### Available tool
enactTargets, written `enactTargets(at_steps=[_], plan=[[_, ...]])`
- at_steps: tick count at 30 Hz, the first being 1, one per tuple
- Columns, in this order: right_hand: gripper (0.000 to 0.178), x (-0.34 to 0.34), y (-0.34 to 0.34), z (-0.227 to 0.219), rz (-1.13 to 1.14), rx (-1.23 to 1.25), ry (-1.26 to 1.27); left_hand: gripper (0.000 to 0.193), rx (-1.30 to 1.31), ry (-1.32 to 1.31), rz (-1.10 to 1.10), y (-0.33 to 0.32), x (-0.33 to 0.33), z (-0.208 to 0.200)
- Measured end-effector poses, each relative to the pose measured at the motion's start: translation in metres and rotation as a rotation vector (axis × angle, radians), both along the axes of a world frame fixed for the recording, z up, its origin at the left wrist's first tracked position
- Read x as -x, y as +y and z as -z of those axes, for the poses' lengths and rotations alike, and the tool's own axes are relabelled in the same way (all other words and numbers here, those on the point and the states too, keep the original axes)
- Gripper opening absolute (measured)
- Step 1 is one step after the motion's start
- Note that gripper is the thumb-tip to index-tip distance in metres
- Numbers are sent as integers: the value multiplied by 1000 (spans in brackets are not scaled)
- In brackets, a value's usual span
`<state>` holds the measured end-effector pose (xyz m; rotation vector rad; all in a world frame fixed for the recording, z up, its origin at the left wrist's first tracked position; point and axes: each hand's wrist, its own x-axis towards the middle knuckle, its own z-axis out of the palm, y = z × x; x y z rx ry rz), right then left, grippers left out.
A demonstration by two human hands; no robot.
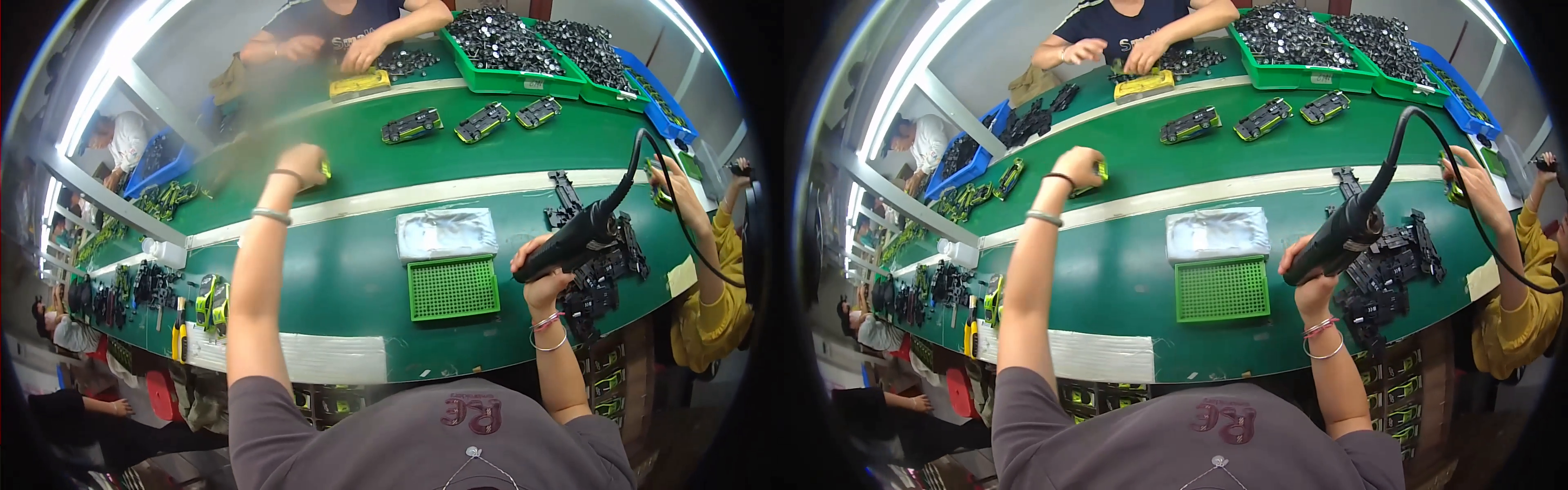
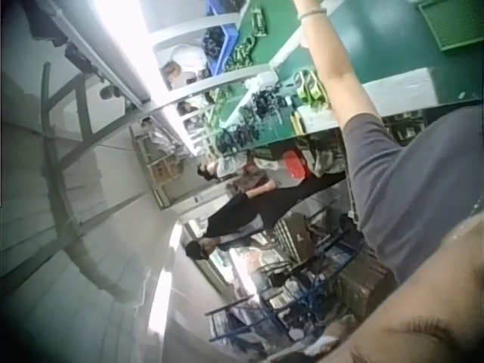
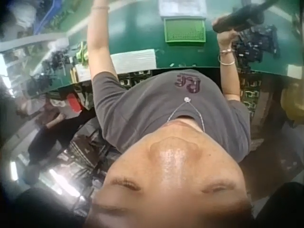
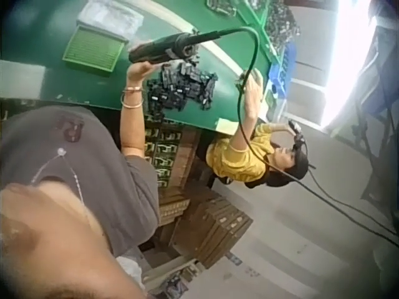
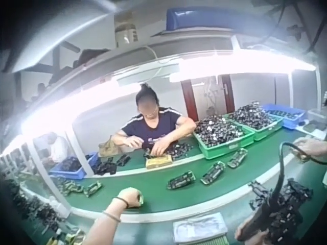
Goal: The person assembles toy cars by taking them from a conveyor belt, driving screws into their undersides using an electric screwdriver, and packing the cars into a divided cardboard tray.
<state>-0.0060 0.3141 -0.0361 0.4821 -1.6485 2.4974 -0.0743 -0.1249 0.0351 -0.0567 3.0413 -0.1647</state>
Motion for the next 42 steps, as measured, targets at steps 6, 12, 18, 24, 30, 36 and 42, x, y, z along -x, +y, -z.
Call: enactTargets(at_steps=[6,12,18,24,30,36,42], plan=[[95,2,9,5,4,-22,-18,47,-428,280,348,63,47,27],[59,2,4,4,5,33,89,37,-418,112,438,169,88,6],[94,4,0,1,3,-72,-24,40,-365,216,553,222,112,49],[77,5,3,6,-4,-46,73,37,56,122,256,84,37,26],[84,-1,5,1,55,-191,122,34,-3,304,-158,-49,-126,-14],[84,9,3,6,60,-267,151,40,-133,511,-448,-12,-297,-48],[93,18,7,3,9,-256,91,33,-432,551,-923,86,-477,-49]])
